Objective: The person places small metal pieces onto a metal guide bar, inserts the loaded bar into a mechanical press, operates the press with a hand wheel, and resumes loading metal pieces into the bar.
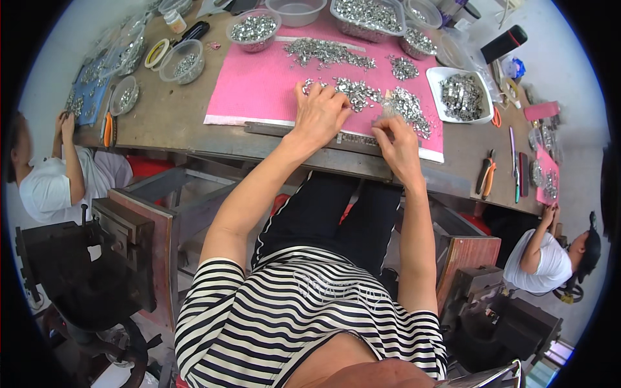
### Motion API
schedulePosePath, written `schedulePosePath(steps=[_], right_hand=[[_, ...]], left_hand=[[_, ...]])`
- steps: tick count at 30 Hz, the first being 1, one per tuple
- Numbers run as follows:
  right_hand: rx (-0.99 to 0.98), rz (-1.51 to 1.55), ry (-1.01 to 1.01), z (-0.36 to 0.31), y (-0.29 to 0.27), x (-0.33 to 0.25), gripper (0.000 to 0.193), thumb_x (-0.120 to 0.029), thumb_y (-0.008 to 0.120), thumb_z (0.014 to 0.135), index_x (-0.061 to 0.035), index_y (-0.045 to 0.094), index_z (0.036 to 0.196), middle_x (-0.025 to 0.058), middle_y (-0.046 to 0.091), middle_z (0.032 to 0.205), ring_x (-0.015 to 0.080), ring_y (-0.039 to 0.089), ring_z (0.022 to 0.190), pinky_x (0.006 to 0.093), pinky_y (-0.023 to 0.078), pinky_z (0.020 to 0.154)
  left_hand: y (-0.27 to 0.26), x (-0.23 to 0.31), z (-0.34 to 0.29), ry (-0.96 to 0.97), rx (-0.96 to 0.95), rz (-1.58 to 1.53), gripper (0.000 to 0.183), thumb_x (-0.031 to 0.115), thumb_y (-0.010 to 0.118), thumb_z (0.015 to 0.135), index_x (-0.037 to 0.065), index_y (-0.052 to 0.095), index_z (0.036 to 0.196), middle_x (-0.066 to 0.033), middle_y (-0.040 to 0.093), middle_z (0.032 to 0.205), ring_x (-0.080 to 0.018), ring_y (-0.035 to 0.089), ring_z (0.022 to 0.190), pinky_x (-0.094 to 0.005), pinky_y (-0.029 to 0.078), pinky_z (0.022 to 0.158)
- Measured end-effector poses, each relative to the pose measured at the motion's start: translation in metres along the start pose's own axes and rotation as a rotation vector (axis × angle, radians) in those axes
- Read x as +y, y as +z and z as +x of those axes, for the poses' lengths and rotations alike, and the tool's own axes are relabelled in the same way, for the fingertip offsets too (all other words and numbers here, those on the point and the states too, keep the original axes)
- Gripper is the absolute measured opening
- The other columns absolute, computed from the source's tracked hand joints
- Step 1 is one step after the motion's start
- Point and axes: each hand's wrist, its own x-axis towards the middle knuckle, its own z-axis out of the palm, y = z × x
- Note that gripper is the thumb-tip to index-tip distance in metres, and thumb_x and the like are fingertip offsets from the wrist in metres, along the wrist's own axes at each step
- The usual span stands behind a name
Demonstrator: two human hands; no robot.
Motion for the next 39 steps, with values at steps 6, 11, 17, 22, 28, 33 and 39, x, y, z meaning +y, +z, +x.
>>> schedulePosePath(steps=[6,11,17,22,28,33,39], right_hand=[[0.075,-0.075,-0.090,-0.022,-0.001,-0.008,0.011,-0.005,0.076,0.083,-0.0027,0.068,0.091,0.0081,0.067,0.089,0.0269,0.064,0.082,0.0367,0.047,0.078],[0.129,-0.091,-0.151,-0.026,-0.001,-0.007,0.011,-0.006,0.077,0.083,-0.0046,0.070,0.092,0.0061,0.066,0.087,0.0250,0.062,0.082,0.0374,0.044,0.079],[0.084,0.033,0.080,0.003,0.003,0.006,0.012,-0.011,0.077,0.085,-0.0049,0.073,0.094,0.0090,0.068,0.089,0.0267,0.065,0.084,0.0393,0.045,0.080],[0.100,-0.201,-0.076,0.040,0.021,0.020,0.013,-0.010,0.077,0.085,-0.0003,0.072,0.092,0.0136,0.066,0.083,0.0269,0.068,0.073,0.0377,0.054,0.070],[0.085,-0.345,-0.097,0.037,0.020,0.020,0.010,-0.013,0.072,0.087,-0.0034,0.069,0.090,0.0106,0.066,0.087,0.0304,0.064,0.087,0.0437,0.043,0.081],[0.038,-0.070,-0.060,-0.002,-0.003,0.005,0.004,-0.006,0.069,0.088,-0.0027,0.068,0.090,0.0112,0.064,0.088,0.0304,0.063,0.084,0.0406,0.042,0.081],[0.117,-0.158,-0.206,-0.025,-0.003,0.000,0.007,-0.004,0.072,0.086,-0.0033,0.070,0.092,0.0083,0.063,0.090,0.0265,0.060,0.088,0.0389,0.042,0.079]], left_hand=[[0.006,0.000,0.007,-0.025,-0.047,0.046,0.016,0.030,0.078,0.083,0.015,0.073,0.085,-0.0018,0.065,0.087,-0.0249,0.057,0.095,-0.0540,0.029,0.101],[0.004,-0.001,0.009,-0.014,-0.052,0.026,0.018,0.031,0.078,0.083,0.014,0.073,0.081,-0.0022,0.066,0.085,-0.0252,0.057,0.095,-0.0540,0.028,0.102],[0.007,-0.003,0.008,0.001,-0.085,0.075,0.017,0.029,0.076,0.084,0.013,0.072,0.080,-0.0030,0.067,0.086,-0.0254,0.058,0.096,-0.0560,0.029,0.103],[0.008,0.000,0.006,0.046,-0.015,0.101,0.014,0.027,0.075,0.084,0.014,0.072,0.084,-0.0027,0.067,0.087,-0.0254,0.059,0.096,-0.0579,0.029,0.103],[0.003,0.001,0.008,0.019,-0.094,0.017,0.011,0.024,0.074,0.085,0.013,0.072,0.086,-0.0024,0.067,0.088,-0.0253,0.059,0.097,-0.0591,0.029,0.103],[0.006,-0.005,0.007,0.034,-0.045,0.049,0.008,0.021,0.072,0.086,0.013,0.072,0.086,-0.0023,0.068,0.085,-0.0239,0.060,0.094,-0.0578,0.029,0.102],[0.005,-0.007,0.008,0.035,-0.018,0.035,0.005,0.017,0.071,0.085,0.013,0.071,0.087,-0.0018,0.069,0.082,-0.0233,0.061,0.089,-0.0555,0.030,0.101]])
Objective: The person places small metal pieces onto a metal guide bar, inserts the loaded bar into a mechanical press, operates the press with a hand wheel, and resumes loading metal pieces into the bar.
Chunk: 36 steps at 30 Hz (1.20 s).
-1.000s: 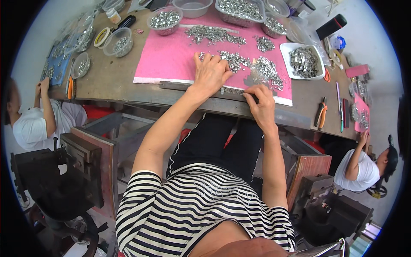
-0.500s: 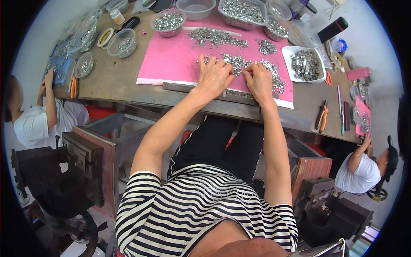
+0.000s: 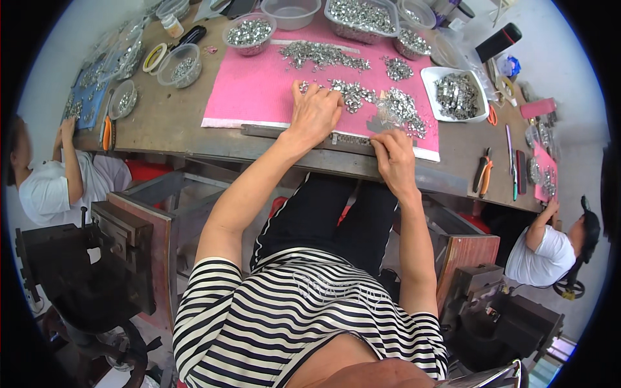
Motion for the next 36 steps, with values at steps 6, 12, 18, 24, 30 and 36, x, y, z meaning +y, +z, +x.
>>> schedulePosePath(steps=[6,12,18,24,30,36], right_hand=[[-0.029,0.121,0.143,0.008,0.000,0.006,0.007,-0.006,0.072,0.086,-0.0048,0.072,0.093,0.0075,0.064,0.088,0.0268,0.062,0.084,0.0383,0.043,0.078],[0.009,-0.075,0.149,0.054,0.025,0.043,0.010,-0.012,0.073,0.087,-0.0063,0.074,0.095,0.0086,0.066,0.086,0.0283,0.064,0.085,0.0427,0.043,0.080],[-0.011,-0.298,0.057,0.063,0.036,0.044,0.011,-0.017,0.074,0.086,-0.0075,0.070,0.086,0.0099,0.067,0.086,0.0293,0.066,0.087,0.0436,0.042,0.082],[-0.070,-0.293,0.126,0.067,0.031,0.040,0.012,-0.016,0.072,0.086,-0.0054,0.068,0.085,0.0113,0.069,0.083,0.0303,0.066,0.082,0.0437,0.041,0.082],[-0.073,-0.206,0.168,0.061,0.026,0.040,0.012,-0.016,0.070,0.087,-0.0045,0.068,0.084,0.0124,0.070,0.083,0.0315,0.066,0.078,0.0438,0.040,0.081],[-0.280,0.045,0.382,0.042,0.005,0.020,0.017,-0.015,0.074,0.085,0.0013,0.070,0.087,0.0161,0.071,0.078,0.0303,0.070,0.068,0.0386,0.054,0.065]], left_hand=[[-0.007,-0.001,0.000,-0.017,-0.048,-0.026,0.007,0.016,0.074,0.082,0.012,0.072,0.088,-0.0058,0.068,0.089,-0.0264,0.060,0.098,-0.0577,0.029,0.102],[0.001,-0.002,-0.001,-0.027,-0.033,0.001,0.010,0.018,0.076,0.082,0.012,0.072,0.089,-0.0050,0.067,0.090,-0.0272,0.059,0.099,-0.0581,0.029,0.103],[0.001,-0.004,-0.001,-0.022,-0.055,-0.005,0.010,0.018,0.076,0.083,0.012,0.072,0.089,-0.0058,0.067,0.091,-0.0277,0.059,0.099,-0.0591,0.029,0.103],[-0.002,-0.003,0.003,-0.006,-0.049,0.050,0.006,0.021,0.073,0.087,0.015,0.071,0.088,-0.0025,0.063,0.086,-0.0245,0.059,0.094,-0.0573,0.030,0.102],[-0.008,0.015,-0.007,0.043,-0.060,-0.017,0.008,0.019,0.073,0.086,0.013,0.072,0.091,-0.0045,0.064,0.093,-0.0264,0.058,0.100,-0.0608,0.028,0.105],[-0.009,0.049,-0.032,0.095,-0.002,-0.272,0.010,0.016,0.071,0.089,0.011,0.065,0.095,-0.0034,0.060,0.092,-0.0240,0.059,0.096,-0.0525,0.032,0.103]])
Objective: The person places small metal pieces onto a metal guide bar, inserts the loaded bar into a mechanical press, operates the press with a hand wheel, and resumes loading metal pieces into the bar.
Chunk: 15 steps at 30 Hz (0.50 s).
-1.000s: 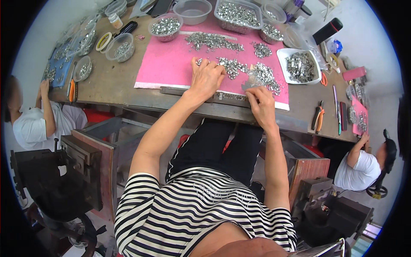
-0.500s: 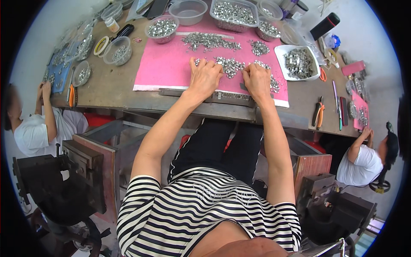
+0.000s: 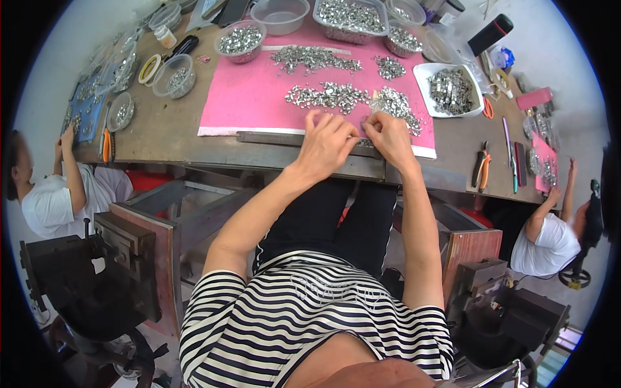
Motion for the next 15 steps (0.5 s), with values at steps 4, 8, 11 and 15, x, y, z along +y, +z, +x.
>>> schedulePosePath(steps=[4,8,11,15], right_hand=[[0.082,0.074,-0.068,-0.003,0.003,0.004,0.015,-0.014,0.074,0.085,0.0003,0.071,0.088,0.0139,0.072,0.079,0.0304,0.068,0.066,0.0398,0.053,0.064],[0.130,0.030,-0.176,-0.007,0.003,0.013,0.012,-0.011,0.074,0.084,-0.0008,0.069,0.085,0.0117,0.069,0.080,0.0287,0.066,0.068,0.0408,0.048,0.069],[0.156,0.142,-0.118,-0.020,0.001,0.008,0.010,-0.009,0.074,0.084,-0.0012,0.068,0.084,0.0109,0.066,0.079,0.0283,0.065,0.071,0.0402,0.044,0.073],[0.258,0.086,-0.237,-0.041,0.001,0.003,0.007,-0.005,0.073,0.085,-0.0025,0.067,0.087,0.0090,0.062,0.082,0.0278,0.061,0.076,0.0398,0.042,0.076]], left_hand=[[0.013,0.005,-0.006,-0.010,0.000,0.002,0.010,0.015,0.070,0.088,0.010,0.064,0.095,-0.0042,0.060,0.093,-0.0241,0.058,0.096,-0.0509,0.033,0.102],[0.014,0.008,-0.004,-0.016,0.016,0.034,0.010,0.014,0.069,0.089,0.009,0.064,0.096,-0.0049,0.059,0.092,-0.0247,0.058,0.094,-0.0510,0.034,0.101],[0.015,0.008,-0.005,-0.015,0.011,0.056,0.010,0.014,0.069,0.089,0.009,0.064,0.096,-0.0049,0.059,0.092,-0.0248,0.057,0.094,-0.0511,0.034,0.101],[0.014,0.010,-0.004,-0.018,0.026,0.050,0.010,0.015,0.069,0.089,0.010,0.064,0.097,-0.0049,0.059,0.093,-0.0247,0.057,0.095,-0.0517,0.033,0.101]])
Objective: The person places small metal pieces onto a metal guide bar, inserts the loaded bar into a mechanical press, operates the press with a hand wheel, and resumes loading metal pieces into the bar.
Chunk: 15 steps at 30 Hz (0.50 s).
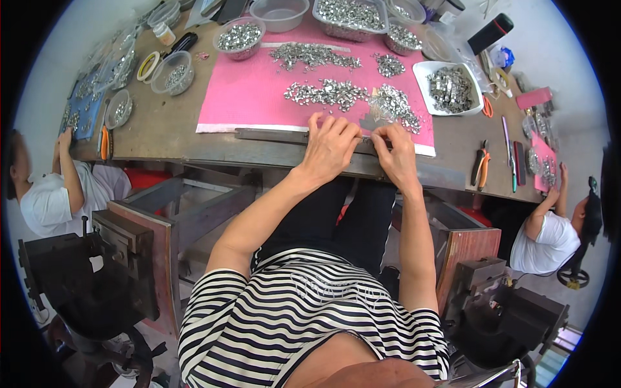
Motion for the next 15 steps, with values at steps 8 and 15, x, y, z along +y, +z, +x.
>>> schedulePosePath(steps=[8,15], right_hand=[[0.050,0.004,-0.021,-0.013,0.007,0.003,0.006,-0.004,0.072,0.086,-0.0036,0.068,0.090,0.0074,0.063,0.088,0.0272,0.059,0.087,0.0388,0.042,0.080],[0.084,0.080,0.048,-0.016,0.013,0.001,0.007,-0.004,0.071,0.087,-0.0032,0.070,0.094,0.0079,0.067,0.093,0.0270,0.061,0.088,0.0388,0.044,0.083]], left_hand=[[0.013,0.008,0.002,0.000,0.030,0.014,0.009,0.014,0.070,0.089,0.011,0.064,0.096,-0.0022,0.060,0.092,-0.0233,0.058,0.093,-0.0516,0.032,0.103],[0.007,0.012,0.002,-0.044,0.052,-0.010,0.010,0.014,0.069,0.090,0.011,0.065,0.098,-0.0027,0.063,0.095,-0.0233,0.059,0.096,-0.0507,0.031,0.104]])
